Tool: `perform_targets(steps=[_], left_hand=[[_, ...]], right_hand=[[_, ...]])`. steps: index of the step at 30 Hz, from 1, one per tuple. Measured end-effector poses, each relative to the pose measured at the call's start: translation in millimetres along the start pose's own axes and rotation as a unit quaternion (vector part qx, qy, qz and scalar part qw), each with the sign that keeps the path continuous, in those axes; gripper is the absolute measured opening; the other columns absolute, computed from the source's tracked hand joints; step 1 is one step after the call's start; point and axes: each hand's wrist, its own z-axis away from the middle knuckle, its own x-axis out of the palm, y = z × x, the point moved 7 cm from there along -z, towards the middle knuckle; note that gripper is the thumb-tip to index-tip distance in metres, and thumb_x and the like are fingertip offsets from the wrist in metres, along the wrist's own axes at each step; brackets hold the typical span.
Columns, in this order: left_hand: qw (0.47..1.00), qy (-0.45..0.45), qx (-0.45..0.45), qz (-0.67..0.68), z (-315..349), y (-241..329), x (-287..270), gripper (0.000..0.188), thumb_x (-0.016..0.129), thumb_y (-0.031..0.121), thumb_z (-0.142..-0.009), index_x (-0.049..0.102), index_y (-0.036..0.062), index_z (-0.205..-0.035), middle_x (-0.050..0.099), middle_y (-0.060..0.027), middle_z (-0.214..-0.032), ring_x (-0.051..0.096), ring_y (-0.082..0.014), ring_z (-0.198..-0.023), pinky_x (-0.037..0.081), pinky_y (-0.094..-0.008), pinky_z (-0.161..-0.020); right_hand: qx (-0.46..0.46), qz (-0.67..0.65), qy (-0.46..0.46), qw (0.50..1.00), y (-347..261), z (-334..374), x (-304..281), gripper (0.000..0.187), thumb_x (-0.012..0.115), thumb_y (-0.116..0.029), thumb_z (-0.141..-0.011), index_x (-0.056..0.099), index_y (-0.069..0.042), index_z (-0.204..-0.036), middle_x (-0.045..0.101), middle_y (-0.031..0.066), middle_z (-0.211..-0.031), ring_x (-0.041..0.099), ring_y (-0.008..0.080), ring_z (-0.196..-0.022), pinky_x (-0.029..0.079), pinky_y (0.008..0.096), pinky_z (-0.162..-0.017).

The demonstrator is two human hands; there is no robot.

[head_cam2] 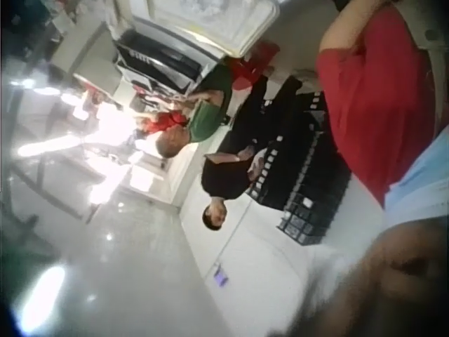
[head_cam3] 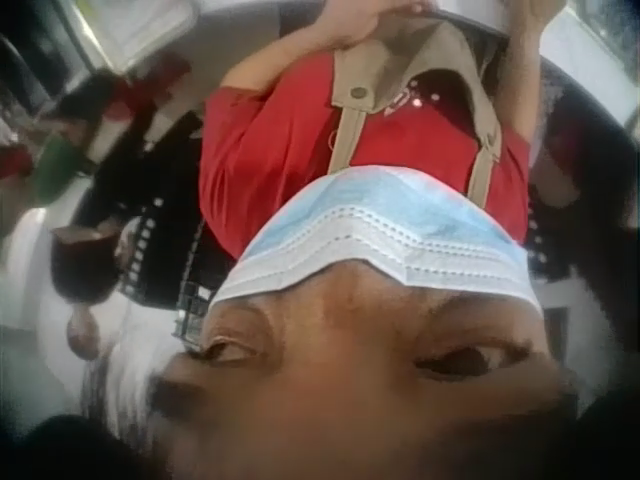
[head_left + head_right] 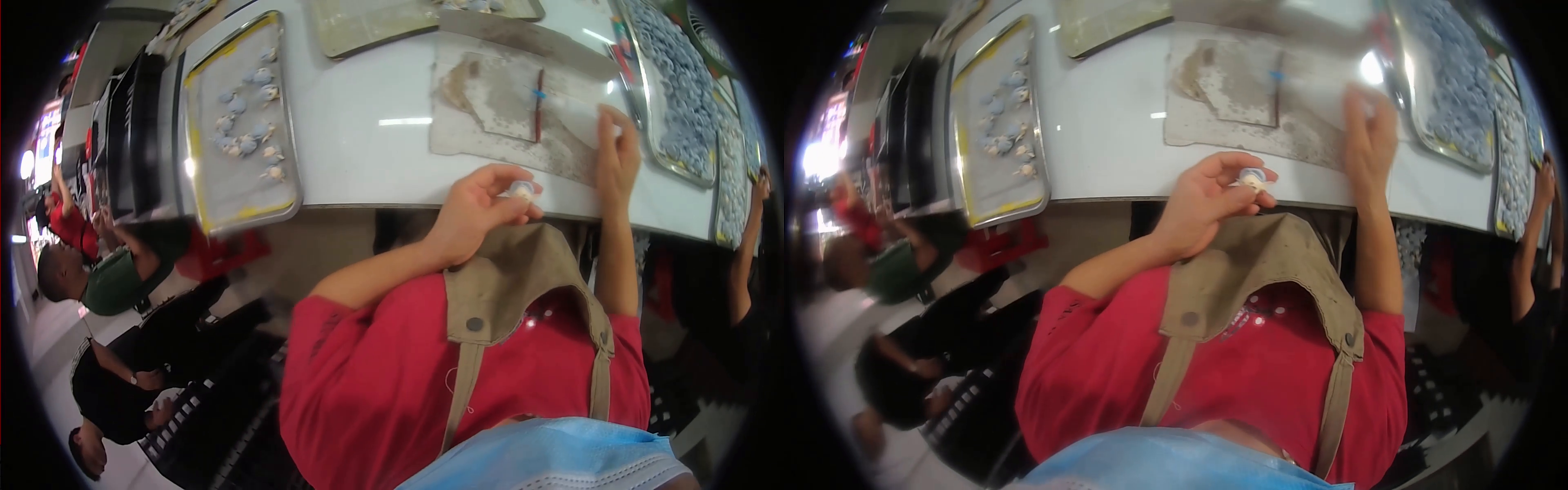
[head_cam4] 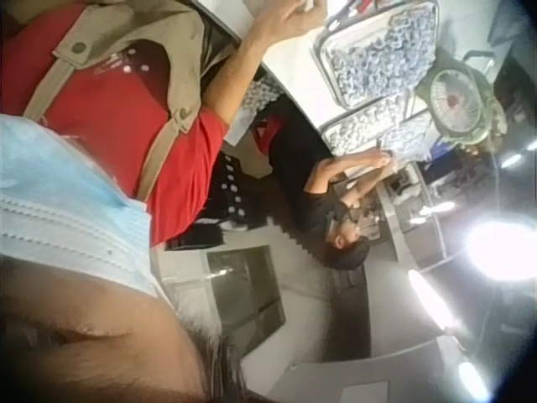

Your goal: The person applies glue from a bottle to small figurine parts and assembles them by hand on a work desk.

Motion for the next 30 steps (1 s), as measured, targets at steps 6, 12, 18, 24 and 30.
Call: perform_targets(steps=[6,12,18,24,30], left_hand=[[1.0,0.005,-0.009,-0.008,3.1,0.2,4.8,0.028,0.056,0.005,-0.087,0.049,0.0024,-0.113,0.056,-0.0116,-0.111,0.06,-0.0168,-0.09,0.049,-0.0241,-0.076],[1.0,0.001,-0.013,-0.021,-2.2,-4.6,6.0,0.03,0.057,0.001,-0.085,0.049,0.0014,-0.114,0.057,-0.0135,-0.11,0.061,-0.0176,-0.09,0.049,-0.0234,-0.074],[0.999,0.029,-0.027,-0.036,-6.6,-1.4,5.5,0.032,0.055,-0.001,-0.085,0.048,0.0011,-0.116,0.055,-0.0159,-0.114,0.06,-0.0177,-0.089,0.051,-0.0225,-0.075],[0.999,0.014,-0.024,-0.037,-6.0,-6.7,9.2,0.033,0.055,-0.001,-0.085,0.048,0.0012,-0.117,0.055,-0.0163,-0.114,0.06,-0.0176,-0.09,0.051,-0.0218,-0.074],[0.999,0.011,-0.02,-0.023,-4.4,-7.4,7.6,0.03,0.057,0.0,-0.085,0.049,0.0005,-0.114,0.056,-0.0142,-0.114,0.061,-0.0176,-0.09,0.05,-0.0231,-0.076]], right_hand=[[-0.216,0.313,0.095,0.92,-12.0,-24.6,-71.3,0.022,0.064,-0.019,-0.082,0.062,-0.006,-0.1,0.062,0.0107,-0.097,0.055,0.0267,-0.093,0.039,0.0356,-0.084],[-0.136,0.396,0.055,0.906,33.8,-42.1,-105.3,0.024,0.059,-0.017,-0.082,0.061,-0.003,-0.102,0.061,0.0145,-0.095,0.056,0.0302,-0.089,0.041,0.0395,-0.081],[-0.115,0.373,0.041,0.92,29.8,-63.1,-109.3,0.018,0.064,-0.015,-0.078,0.065,-0.006,-0.093,0.061,0.0097,-0.089,0.056,0.0269,-0.083,0.043,0.0354,-0.076],[-0.162,0.397,-0.01,0.903,32.5,-67.7,-112.4,0.015,0.065,-0.011,-0.076,0.065,-0.007,-0.09,0.061,0.0087,-0.088,0.055,0.0255,-0.077,0.044,0.0332,-0.072],[-0.041,0.234,0.01,0.971,26.0,-69.6,-126.2,0.012,0.063,-0.01,-0.08,0.065,-0.005,-0.091,0.061,0.0047,-0.09,0.059,0.0159,-0.083,0.044,0.0253,-0.072]])
